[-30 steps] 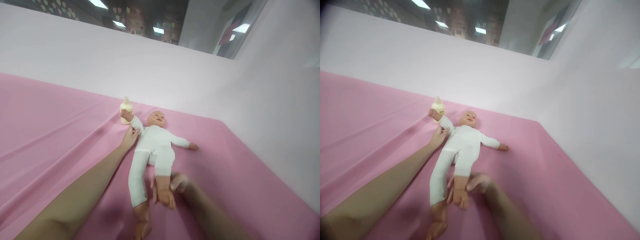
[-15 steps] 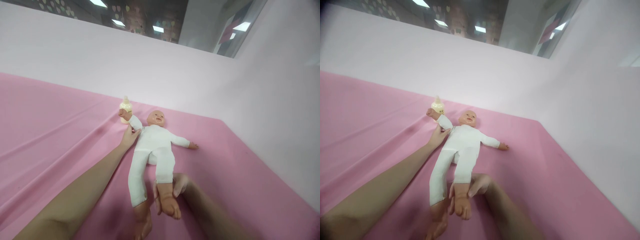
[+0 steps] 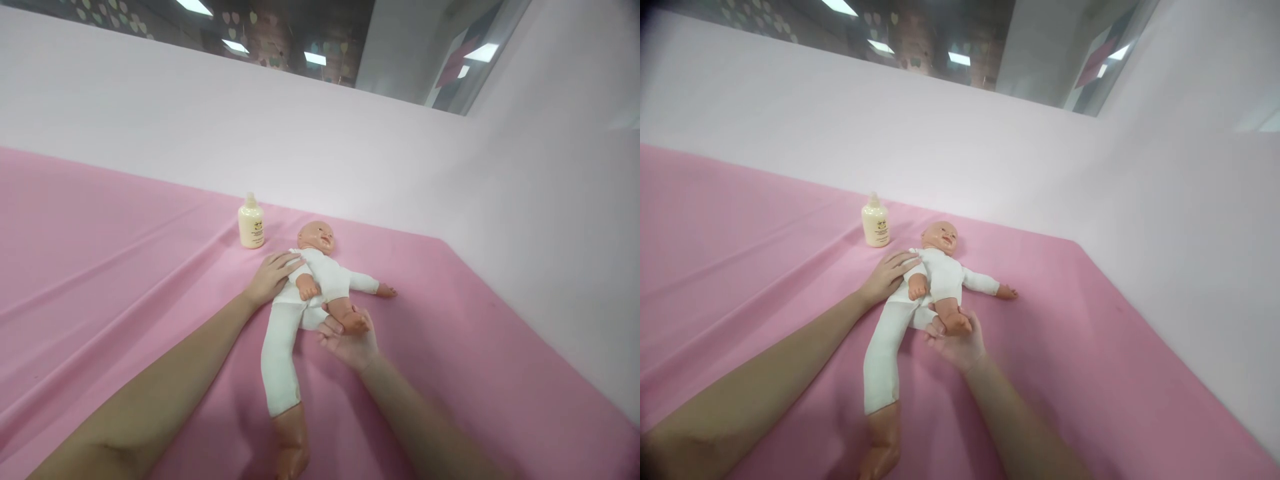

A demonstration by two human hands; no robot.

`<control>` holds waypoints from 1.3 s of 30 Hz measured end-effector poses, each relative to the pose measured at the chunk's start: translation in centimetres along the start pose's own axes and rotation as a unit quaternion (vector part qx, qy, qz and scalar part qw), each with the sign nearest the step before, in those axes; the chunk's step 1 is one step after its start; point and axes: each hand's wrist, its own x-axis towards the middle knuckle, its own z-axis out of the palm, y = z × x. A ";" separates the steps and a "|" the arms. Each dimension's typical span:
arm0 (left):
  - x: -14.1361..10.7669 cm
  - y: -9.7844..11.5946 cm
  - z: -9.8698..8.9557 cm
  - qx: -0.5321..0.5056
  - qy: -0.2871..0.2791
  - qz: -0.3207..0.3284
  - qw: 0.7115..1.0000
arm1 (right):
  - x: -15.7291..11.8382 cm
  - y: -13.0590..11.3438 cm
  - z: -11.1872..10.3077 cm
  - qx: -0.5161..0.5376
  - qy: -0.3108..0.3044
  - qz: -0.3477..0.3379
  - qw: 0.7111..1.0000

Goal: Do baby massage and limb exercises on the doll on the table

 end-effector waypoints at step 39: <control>-0.2 -0.4 0.5 0.045 0.015 0.040 0.998 | 0.1 0.0 0.0 0.031 -0.011 0.027 0.999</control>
